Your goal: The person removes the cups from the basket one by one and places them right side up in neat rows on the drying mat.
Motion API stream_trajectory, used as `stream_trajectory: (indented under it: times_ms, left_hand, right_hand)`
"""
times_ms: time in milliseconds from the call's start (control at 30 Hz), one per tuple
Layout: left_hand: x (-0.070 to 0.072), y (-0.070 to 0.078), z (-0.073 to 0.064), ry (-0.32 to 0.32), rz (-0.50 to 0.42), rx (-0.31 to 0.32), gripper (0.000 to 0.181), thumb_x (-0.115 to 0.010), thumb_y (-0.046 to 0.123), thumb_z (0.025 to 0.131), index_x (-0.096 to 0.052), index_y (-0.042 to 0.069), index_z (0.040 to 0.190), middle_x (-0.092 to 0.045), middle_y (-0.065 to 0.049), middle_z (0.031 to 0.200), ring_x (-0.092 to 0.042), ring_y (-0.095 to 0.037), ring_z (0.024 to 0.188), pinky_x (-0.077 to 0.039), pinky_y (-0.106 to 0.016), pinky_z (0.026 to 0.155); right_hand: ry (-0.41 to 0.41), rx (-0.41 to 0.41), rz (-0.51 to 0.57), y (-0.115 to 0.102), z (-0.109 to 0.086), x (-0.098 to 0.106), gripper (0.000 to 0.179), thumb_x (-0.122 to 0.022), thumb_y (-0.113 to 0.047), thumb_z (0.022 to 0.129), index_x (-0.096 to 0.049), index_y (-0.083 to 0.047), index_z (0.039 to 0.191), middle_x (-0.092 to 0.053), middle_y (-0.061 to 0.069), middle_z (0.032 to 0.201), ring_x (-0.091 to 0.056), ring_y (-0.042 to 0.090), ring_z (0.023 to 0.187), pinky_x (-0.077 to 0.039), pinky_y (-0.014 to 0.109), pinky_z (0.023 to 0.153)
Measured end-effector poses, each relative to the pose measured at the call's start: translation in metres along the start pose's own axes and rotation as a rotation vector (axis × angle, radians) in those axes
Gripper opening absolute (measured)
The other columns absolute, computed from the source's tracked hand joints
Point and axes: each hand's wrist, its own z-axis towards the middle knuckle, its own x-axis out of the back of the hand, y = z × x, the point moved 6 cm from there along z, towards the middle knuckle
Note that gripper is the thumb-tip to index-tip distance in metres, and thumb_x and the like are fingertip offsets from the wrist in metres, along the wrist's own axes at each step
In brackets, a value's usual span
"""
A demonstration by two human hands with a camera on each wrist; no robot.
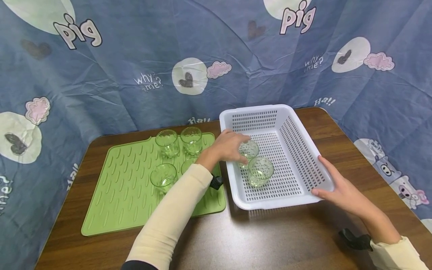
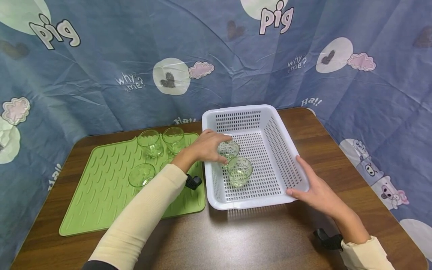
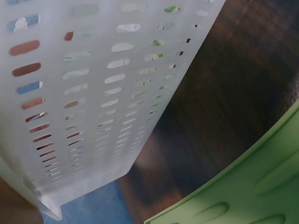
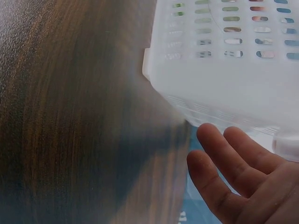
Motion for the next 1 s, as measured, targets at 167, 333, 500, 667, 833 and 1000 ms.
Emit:
stream_trajectory:
  times_ms: [167,333,500,667,833,1000]
  left_hand:
    - [0.004,-0.002,0.0,0.064,-0.119,0.005,0.082,-0.079,0.045,0.077,-0.049,0.015,0.147,-0.061,0.0,0.141,-0.055,-0.017,0.134,-0.027,-0.043,0.121]
    - [0.013,-0.007,0.002,0.134,-0.279,0.051,0.086,-0.079,0.041,0.076,-0.045,0.013,0.149,-0.061,-0.005,0.138,-0.056,-0.023,0.13,-0.041,-0.043,0.114]
    - [0.024,-0.01,0.001,0.19,-0.412,0.069,0.087,-0.08,0.037,0.075,-0.043,0.013,0.149,-0.053,-0.009,0.14,-0.055,-0.026,0.126,-0.045,-0.046,0.109]
    - [0.032,-0.009,-0.001,0.21,-0.501,0.049,0.083,-0.081,0.032,0.075,-0.045,0.012,0.148,-0.053,-0.008,0.143,-0.056,-0.025,0.124,-0.048,-0.043,0.106]
    - [0.046,-0.005,-0.004,0.226,-0.541,0.009,0.082,-0.083,0.035,0.076,-0.048,0.012,0.146,-0.061,-0.005,0.137,-0.06,-0.023,0.12,-0.05,-0.04,0.103]
    - [0.061,-0.005,-0.013,0.271,-0.557,-0.001,0.082,-0.085,0.038,0.074,-0.051,0.013,0.144,-0.062,-0.004,0.134,-0.058,-0.02,0.122,-0.047,-0.039,0.107]
  right_hand:
    - [0.007,-0.003,-0.025,0.0,0.0,0.001,0.102,-0.079,-0.014,0.083,-0.013,-0.013,0.161,-0.056,0.034,0.132,-0.055,-0.015,0.096,-0.043,0.006,0.076]
    - [0.01,0.002,-0.022,0.0,0.0,0.0,0.101,-0.079,-0.013,0.083,-0.014,-0.012,0.16,-0.056,0.034,0.132,-0.056,-0.014,0.097,-0.042,0.004,0.077]
    - [0.013,0.006,-0.024,0.0,0.0,-0.001,0.101,-0.079,-0.013,0.083,-0.014,-0.012,0.16,-0.058,0.033,0.13,-0.056,-0.014,0.096,-0.042,0.005,0.076]
    - [0.012,0.005,-0.031,0.001,0.002,-0.001,0.101,-0.079,-0.014,0.083,-0.014,-0.012,0.16,-0.059,0.033,0.129,-0.057,-0.013,0.095,-0.045,0.009,0.075]
    - [0.017,0.007,-0.007,0.001,0.002,0.001,0.101,-0.08,-0.011,0.082,-0.015,-0.009,0.159,-0.057,0.034,0.13,-0.057,-0.013,0.095,-0.046,0.009,0.074]
    - [0.011,-0.014,-0.008,0.002,0.0,0.001,0.101,-0.079,-0.013,0.083,-0.014,-0.012,0.16,-0.058,0.034,0.129,-0.057,-0.012,0.095,-0.048,0.013,0.075]
